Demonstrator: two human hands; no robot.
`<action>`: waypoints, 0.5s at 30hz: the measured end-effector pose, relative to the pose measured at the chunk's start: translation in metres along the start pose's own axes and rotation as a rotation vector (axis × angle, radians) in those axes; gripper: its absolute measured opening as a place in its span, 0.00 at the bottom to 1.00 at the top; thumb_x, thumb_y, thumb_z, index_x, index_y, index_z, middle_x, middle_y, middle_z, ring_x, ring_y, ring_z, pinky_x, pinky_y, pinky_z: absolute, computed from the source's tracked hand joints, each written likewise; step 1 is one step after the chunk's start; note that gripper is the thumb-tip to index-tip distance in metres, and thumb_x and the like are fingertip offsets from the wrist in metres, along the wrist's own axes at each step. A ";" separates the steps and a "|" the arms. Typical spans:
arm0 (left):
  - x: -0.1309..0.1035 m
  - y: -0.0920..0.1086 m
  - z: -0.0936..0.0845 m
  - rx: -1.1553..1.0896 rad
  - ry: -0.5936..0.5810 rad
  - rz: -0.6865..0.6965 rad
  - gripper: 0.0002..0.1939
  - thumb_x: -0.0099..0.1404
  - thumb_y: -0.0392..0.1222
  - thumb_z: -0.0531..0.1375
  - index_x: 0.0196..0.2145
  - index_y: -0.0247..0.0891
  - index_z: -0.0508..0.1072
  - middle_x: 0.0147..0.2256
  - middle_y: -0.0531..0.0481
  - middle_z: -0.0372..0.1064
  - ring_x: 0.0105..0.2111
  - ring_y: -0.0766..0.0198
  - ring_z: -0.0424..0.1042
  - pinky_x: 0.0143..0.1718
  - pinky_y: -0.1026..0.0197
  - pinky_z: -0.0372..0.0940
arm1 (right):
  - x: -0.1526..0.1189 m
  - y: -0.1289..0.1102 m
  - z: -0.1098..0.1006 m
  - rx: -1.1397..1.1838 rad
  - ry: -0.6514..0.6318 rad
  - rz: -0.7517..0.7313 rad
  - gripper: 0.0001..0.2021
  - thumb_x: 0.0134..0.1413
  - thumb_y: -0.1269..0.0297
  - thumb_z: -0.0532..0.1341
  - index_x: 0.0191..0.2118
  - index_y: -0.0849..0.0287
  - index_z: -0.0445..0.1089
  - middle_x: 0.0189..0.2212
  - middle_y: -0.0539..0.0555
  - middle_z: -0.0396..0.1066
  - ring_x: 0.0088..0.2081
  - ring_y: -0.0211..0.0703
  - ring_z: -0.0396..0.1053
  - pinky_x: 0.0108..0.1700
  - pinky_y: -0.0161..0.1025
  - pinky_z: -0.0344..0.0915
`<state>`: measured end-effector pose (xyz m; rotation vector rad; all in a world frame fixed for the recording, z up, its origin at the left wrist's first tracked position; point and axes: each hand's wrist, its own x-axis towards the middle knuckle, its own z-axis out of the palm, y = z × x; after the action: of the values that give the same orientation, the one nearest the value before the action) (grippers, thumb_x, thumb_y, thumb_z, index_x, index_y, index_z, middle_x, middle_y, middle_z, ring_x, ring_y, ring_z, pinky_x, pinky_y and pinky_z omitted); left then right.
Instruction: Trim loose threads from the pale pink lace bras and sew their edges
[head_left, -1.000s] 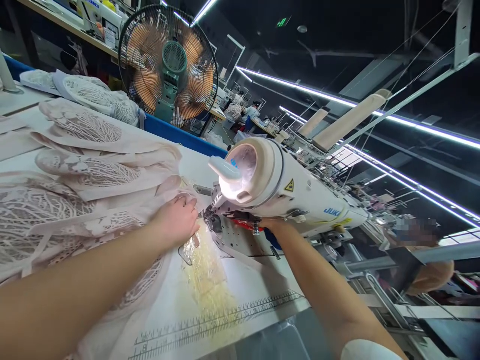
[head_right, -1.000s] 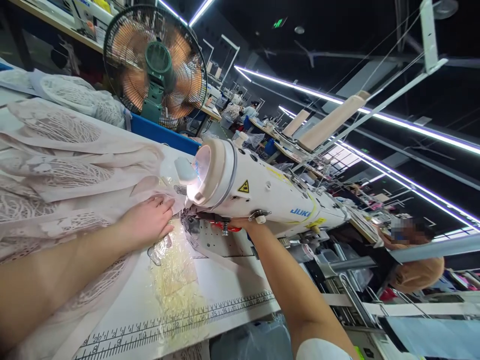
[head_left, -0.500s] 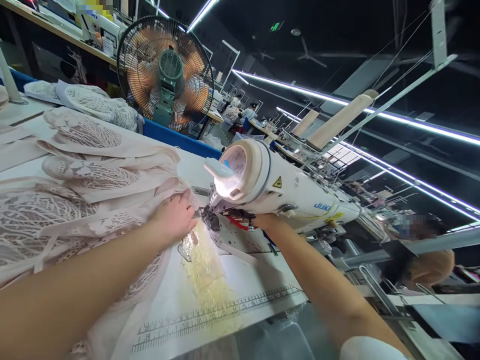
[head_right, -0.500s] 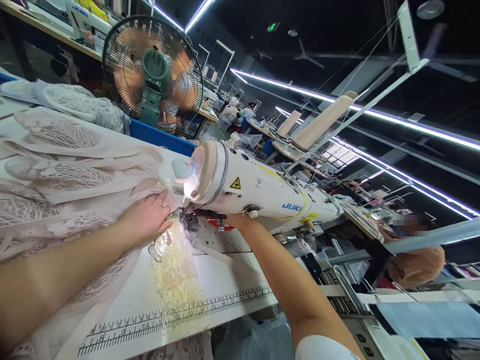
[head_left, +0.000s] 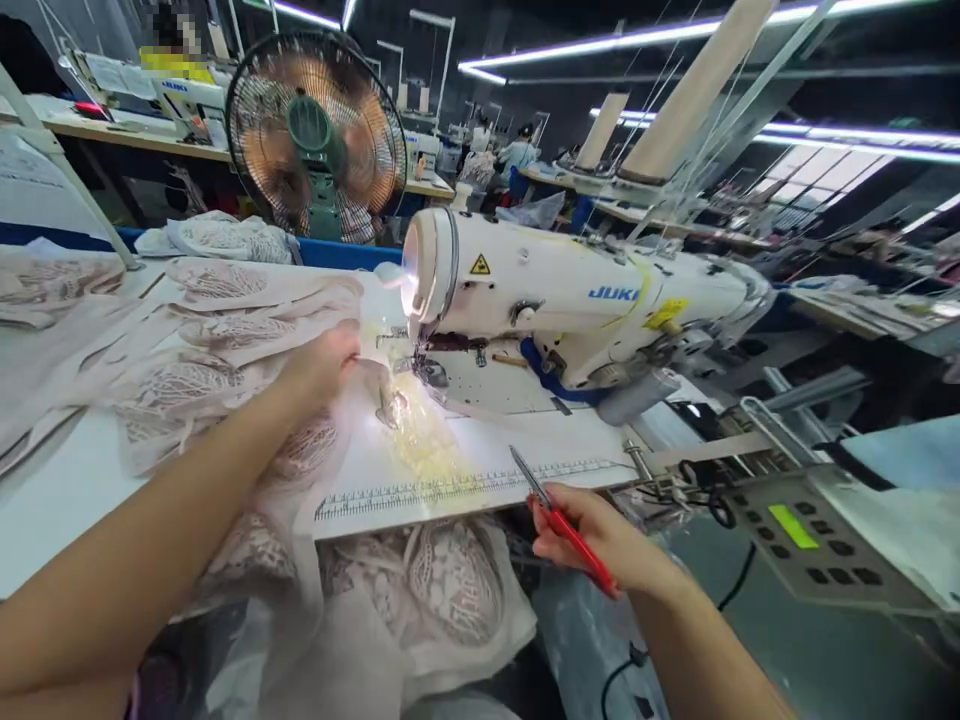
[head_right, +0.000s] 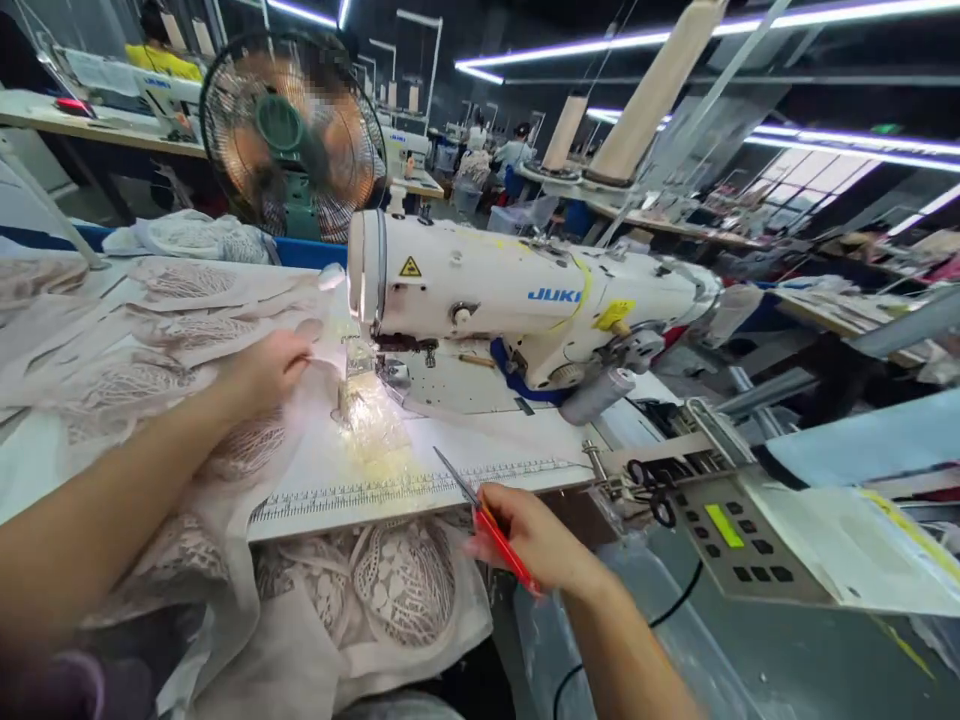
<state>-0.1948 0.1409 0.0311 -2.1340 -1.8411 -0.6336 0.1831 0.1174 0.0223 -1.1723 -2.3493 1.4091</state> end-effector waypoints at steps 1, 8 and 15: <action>-0.008 0.003 -0.009 -0.030 0.011 -0.032 0.10 0.68 0.43 0.54 0.34 0.34 0.70 0.32 0.50 0.69 0.32 0.65 0.70 0.33 0.59 0.69 | -0.008 0.000 0.015 0.099 -0.039 -0.010 0.20 0.47 0.47 0.62 0.25 0.58 0.57 0.20 0.46 0.60 0.22 0.34 0.59 0.25 0.32 0.57; -0.090 0.049 -0.067 -0.129 0.141 -0.168 0.12 0.70 0.44 0.47 0.43 0.35 0.65 0.41 0.46 0.67 0.42 0.62 0.69 0.43 0.57 0.70 | -0.004 -0.020 0.076 0.732 -0.081 -0.108 0.19 0.53 0.47 0.61 0.39 0.59 0.65 0.46 0.62 0.72 0.45 0.49 0.73 0.41 0.42 0.70; -0.142 0.086 -0.036 -0.125 -0.033 0.089 0.10 0.68 0.36 0.49 0.37 0.40 0.70 0.38 0.47 0.72 0.39 0.65 0.71 0.40 0.60 0.70 | 0.068 -0.073 0.104 1.003 -0.011 -0.053 0.23 0.43 0.45 0.66 0.31 0.59 0.60 0.30 0.55 0.74 0.30 0.44 0.76 0.30 0.38 0.72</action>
<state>-0.1313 -0.0140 0.0026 -2.3041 -1.7546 -0.7139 0.0455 0.0761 0.0084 -0.7627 -1.2759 2.1348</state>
